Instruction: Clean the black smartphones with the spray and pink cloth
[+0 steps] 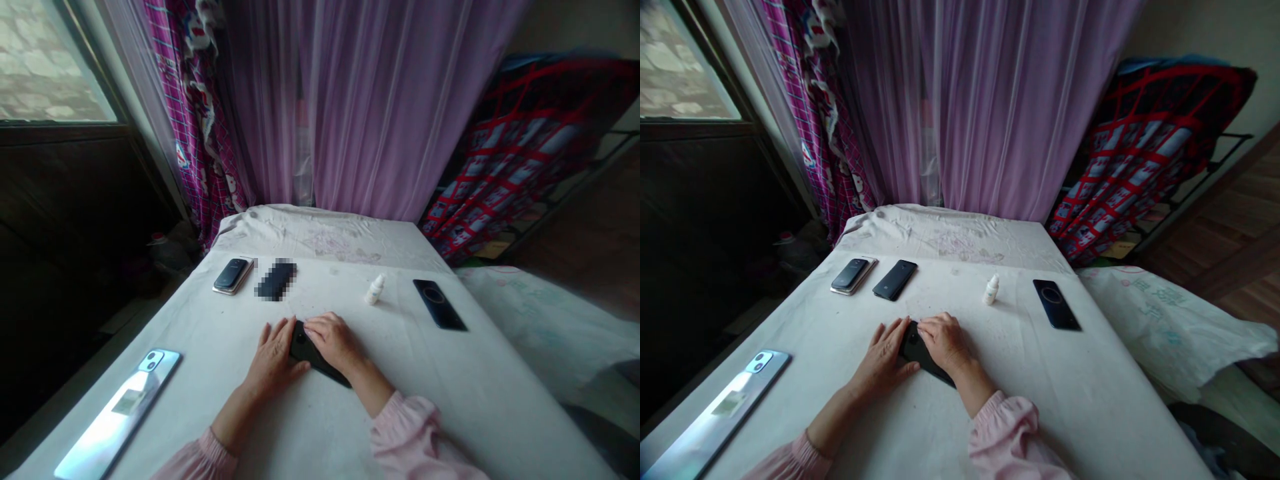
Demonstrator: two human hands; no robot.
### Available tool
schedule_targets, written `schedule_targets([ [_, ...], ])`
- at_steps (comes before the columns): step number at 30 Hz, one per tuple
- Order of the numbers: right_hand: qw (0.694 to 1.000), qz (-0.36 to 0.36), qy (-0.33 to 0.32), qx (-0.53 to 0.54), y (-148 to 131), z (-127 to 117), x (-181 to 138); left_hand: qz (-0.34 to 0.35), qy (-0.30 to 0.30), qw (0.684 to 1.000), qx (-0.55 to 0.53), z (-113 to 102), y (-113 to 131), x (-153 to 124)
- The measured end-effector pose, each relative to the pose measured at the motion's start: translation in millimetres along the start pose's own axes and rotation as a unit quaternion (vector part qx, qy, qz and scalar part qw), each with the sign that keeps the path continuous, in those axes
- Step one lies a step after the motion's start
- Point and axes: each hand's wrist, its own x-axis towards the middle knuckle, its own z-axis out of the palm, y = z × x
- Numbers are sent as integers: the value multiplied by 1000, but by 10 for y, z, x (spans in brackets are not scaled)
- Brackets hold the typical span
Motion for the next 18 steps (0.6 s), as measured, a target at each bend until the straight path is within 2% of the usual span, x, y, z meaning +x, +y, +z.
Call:
schedule_targets([
  [4,1000,4,25,-11,216,-212,-438,-16,-28,999,3,-53,52,36],
  [9,996,52,66,-32,497,-433,-1033,-28,-68,997,26,-169,108,152],
  [12,994,48,99,-9,515,-440,-1072,-14,-76,997,24,-199,77,206],
  [15,988,56,140,20,465,-402,-936,1,-39,999,11,-150,6,189],
  [18,991,63,114,21,404,-341,-786,20,9,1000,1,-68,-53,130],
])
